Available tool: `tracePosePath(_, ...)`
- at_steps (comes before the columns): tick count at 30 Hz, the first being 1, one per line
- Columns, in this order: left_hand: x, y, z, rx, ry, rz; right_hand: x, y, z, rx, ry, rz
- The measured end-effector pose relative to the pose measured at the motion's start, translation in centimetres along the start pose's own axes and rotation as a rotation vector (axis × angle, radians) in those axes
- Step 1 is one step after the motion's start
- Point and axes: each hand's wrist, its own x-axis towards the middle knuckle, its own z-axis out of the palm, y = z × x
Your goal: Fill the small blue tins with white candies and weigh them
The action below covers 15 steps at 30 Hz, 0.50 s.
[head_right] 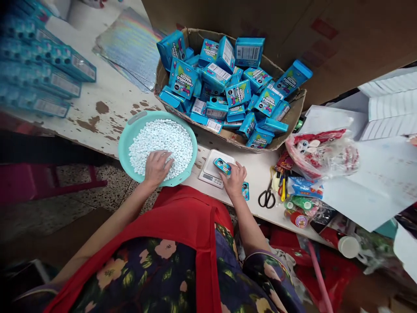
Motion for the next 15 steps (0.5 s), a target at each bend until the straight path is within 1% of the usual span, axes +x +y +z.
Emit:
tracePosePath(2,0.6,1.5,0.3,-0.045,-0.013,0.041,0.6,0.2,0.1,0.065,-0.034,0.014)
tracePosePath(5,1.7,3.8,0.3,-0.141,-0.022,0.075,1.6,-0.4,-0.9,0.173,-0.043,0.031)
tracePosePath(7,2.4,5.4,-0.4,-0.243,-0.041,0.130,2.7,-2.0,-2.0,0.258,-0.059,-0.046)
tracePosePath(10,3.8,7.7,-2.4,-0.396,-0.152,0.313,5.1,-5.9,-3.5,0.407,-0.141,-0.222)
tracePosePath(11,4.3,8.1,-3.3,-0.430,-0.190,0.346,5.9,-7.2,-3.9,0.449,-0.168,-0.252)
tracePosePath(12,5.0,8.2,-4.2,-0.455,-0.206,0.348,6.5,-8.2,-4.3,0.478,-0.177,-0.258)
tracePosePath(13,5.6,7.7,-5.3,-0.468,-0.190,0.320,6.9,-8.9,-4.6,0.491,-0.163,-0.238)
tracePosePath(14,6.4,6.8,-6.5,-0.463,-0.142,0.261,7.0,-8.9,-4.9,0.484,-0.123,-0.194)
tracePosePath(15,7.1,5.4,-7.8,-0.435,-0.060,0.178,6.8,-8.4,-5.2,0.456,-0.063,-0.131)
